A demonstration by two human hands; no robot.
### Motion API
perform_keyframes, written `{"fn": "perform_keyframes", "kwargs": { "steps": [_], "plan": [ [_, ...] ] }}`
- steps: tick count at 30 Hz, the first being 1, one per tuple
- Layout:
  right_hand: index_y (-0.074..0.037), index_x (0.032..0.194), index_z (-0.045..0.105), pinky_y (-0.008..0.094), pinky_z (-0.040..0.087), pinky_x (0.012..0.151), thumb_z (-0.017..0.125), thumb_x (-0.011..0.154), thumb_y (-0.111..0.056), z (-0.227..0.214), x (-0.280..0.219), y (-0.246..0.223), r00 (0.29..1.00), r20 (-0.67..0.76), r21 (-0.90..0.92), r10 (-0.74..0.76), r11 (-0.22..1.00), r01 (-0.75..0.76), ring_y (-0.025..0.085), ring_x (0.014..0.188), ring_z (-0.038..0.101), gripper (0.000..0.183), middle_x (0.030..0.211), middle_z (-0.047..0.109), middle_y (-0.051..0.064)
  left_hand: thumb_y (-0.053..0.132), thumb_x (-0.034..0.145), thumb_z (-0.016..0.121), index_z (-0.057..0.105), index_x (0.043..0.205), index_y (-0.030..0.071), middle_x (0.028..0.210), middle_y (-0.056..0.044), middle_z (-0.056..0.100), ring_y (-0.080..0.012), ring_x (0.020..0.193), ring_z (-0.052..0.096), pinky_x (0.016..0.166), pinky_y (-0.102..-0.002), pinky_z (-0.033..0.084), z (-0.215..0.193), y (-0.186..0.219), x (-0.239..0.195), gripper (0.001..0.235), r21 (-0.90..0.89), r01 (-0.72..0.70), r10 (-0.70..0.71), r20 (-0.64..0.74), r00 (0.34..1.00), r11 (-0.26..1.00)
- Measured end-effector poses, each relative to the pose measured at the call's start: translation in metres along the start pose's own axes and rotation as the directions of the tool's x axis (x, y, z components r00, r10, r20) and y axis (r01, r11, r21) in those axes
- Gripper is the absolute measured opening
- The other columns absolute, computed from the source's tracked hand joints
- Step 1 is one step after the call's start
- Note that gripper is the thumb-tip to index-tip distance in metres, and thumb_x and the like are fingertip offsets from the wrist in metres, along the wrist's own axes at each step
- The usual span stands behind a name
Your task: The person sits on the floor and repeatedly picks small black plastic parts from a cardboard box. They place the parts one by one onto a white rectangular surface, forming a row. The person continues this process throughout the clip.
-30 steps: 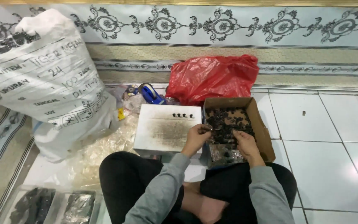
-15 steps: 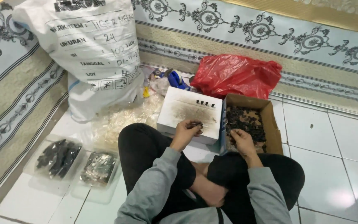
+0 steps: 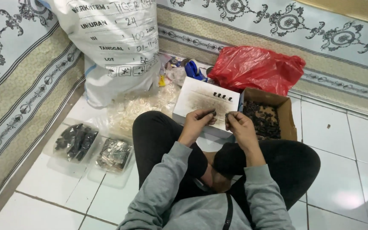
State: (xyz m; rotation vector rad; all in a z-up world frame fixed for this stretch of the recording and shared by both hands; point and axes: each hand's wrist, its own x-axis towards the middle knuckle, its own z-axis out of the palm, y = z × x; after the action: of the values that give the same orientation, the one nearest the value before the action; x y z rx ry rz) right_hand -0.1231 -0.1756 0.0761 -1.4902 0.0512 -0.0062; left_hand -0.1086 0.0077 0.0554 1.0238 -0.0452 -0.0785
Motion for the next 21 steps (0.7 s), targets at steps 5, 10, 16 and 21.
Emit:
{"fn": "perform_keyframes", "kwargs": {
  "steps": [5,10,16,21],
  "plan": [
    [0.005,0.109,0.067,0.03,0.057,0.07,0.061,0.102,-0.004,0.007,0.026,-0.001,0.996,0.051,-0.107,-0.08,0.991,0.085,0.017,0.077,0.064,0.012,0.084,0.064,0.011,-0.005,0.092,0.069,0.066,0.12,-0.014,0.103,-0.032,0.071,-0.029,0.087,0.074,0.075,-0.037,0.067,-0.007,-0.012,0.029,0.03,-0.003,-0.04,0.04,0.07,0.997,0.999],
    [0.005,0.11,0.068,0.031,0.057,0.071,0.062,0.102,-0.005,0.004,0.064,0.007,0.991,0.081,-0.179,-0.102,0.977,0.115,0.019,0.078,0.066,0.013,0.086,0.066,0.013,-0.008,0.092,0.067,0.067,0.119,-0.013,0.101,-0.031,0.071,-0.0285,0.089,0.074,0.077,-0.036,0.067,-0.009,-0.006,0.058,0.028,0.032,-0.058,0.054,0.103,0.993,0.998],
    [0.005,0.107,0.068,0.032,0.058,0.068,0.063,0.103,-0.004,0.001,0.1,0.022,0.989,0.095,-0.236,-0.115,0.962,0.135,0.02,0.077,0.067,0.012,0.081,0.068,0.015,-0.006,0.093,0.069,0.068,0.12,-0.011,0.108,-0.031,0.071,-0.0266,0.093,0.072,0.078,-0.034,0.066,-0.006,-0.005,0.089,0.028,0.024,-0.011,0.008,0.12,0.993,1.0],
    [0.005,0.106,0.068,0.031,0.057,0.067,0.064,0.103,-0.007,-0.004,0.12,0.039,0.997,0.016,-0.211,-0.072,0.975,0.074,0.018,0.075,0.066,0.013,0.081,0.067,0.014,-0.003,0.093,0.071,0.071,0.118,-0.009,0.111,-0.03,0.071,-0.0258,0.094,0.072,0.078,-0.034,0.066,-0.003,-0.013,0.112,0.026,0.072,0.013,-0.02,0.103,0.994,0.997]
  ]
}}
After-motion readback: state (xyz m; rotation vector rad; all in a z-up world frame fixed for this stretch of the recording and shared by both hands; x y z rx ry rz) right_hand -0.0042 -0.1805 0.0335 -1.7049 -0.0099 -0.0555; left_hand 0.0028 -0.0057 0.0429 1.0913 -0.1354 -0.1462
